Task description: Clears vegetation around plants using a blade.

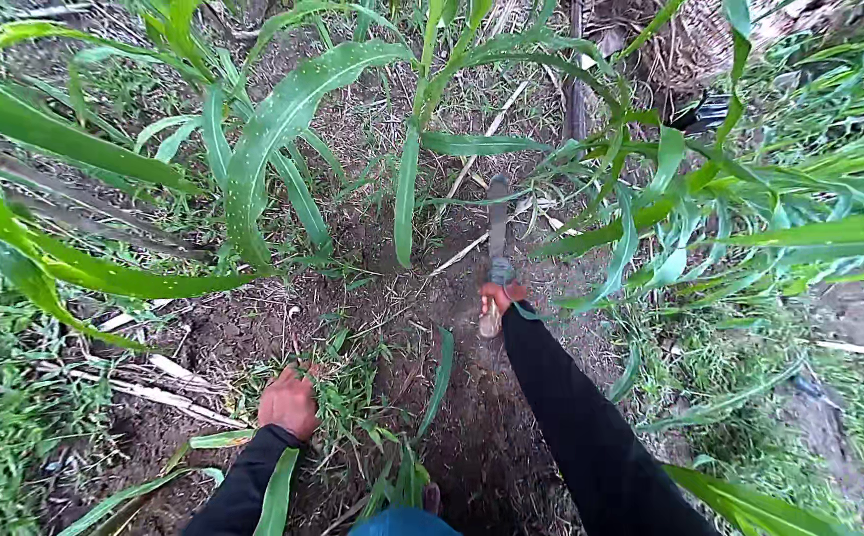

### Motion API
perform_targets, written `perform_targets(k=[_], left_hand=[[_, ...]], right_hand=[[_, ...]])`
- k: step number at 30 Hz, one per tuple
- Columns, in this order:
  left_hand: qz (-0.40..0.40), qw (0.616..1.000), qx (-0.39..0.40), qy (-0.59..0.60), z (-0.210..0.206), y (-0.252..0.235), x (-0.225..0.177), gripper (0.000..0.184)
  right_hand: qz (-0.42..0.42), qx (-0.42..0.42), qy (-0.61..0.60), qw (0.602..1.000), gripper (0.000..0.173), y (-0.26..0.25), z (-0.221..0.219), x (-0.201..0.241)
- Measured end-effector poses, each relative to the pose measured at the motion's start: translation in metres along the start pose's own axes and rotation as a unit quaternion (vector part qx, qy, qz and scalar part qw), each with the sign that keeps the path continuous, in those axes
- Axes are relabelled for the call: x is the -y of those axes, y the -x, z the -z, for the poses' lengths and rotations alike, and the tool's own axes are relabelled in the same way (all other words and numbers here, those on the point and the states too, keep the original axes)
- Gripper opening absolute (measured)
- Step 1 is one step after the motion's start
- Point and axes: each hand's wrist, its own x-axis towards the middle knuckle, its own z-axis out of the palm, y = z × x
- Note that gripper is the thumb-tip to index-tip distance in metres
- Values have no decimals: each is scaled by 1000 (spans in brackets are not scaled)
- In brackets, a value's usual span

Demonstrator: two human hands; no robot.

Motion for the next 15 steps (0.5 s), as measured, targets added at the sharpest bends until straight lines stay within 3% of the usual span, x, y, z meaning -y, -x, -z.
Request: perform_targets(k=[2, 4, 6, 7, 9, 12, 15], left_hand=[[9, 999, 30, -7, 2, -2, 1, 50], [26, 997, 70, -16, 4, -5, 3, 54], [12, 999, 46, -17, -1, -3, 4, 54], [2, 1000, 27, -12, -1, -1, 3, 54], [7, 1000, 19, -6, 3, -1, -1, 53], [-12, 1000, -17, -8, -1, 2, 1, 50], [-6, 1000, -30, 2, -4, 4, 0, 48]], right_hand=[[-4, 79, 131, 988, 40, 20, -21, 3], [44, 145, 349, 925, 73, 47, -16, -10], [99, 170, 470, 860, 82, 60, 1, -31], [107, 166, 483, 853, 82, 64, 10, -38], [85, 114, 431, 891, 76, 63, 22, -41], [52, -4, 184, 982, 49, 39, 16, -31], [36, -36, -13, 999, 21, -2, -6, -14]])
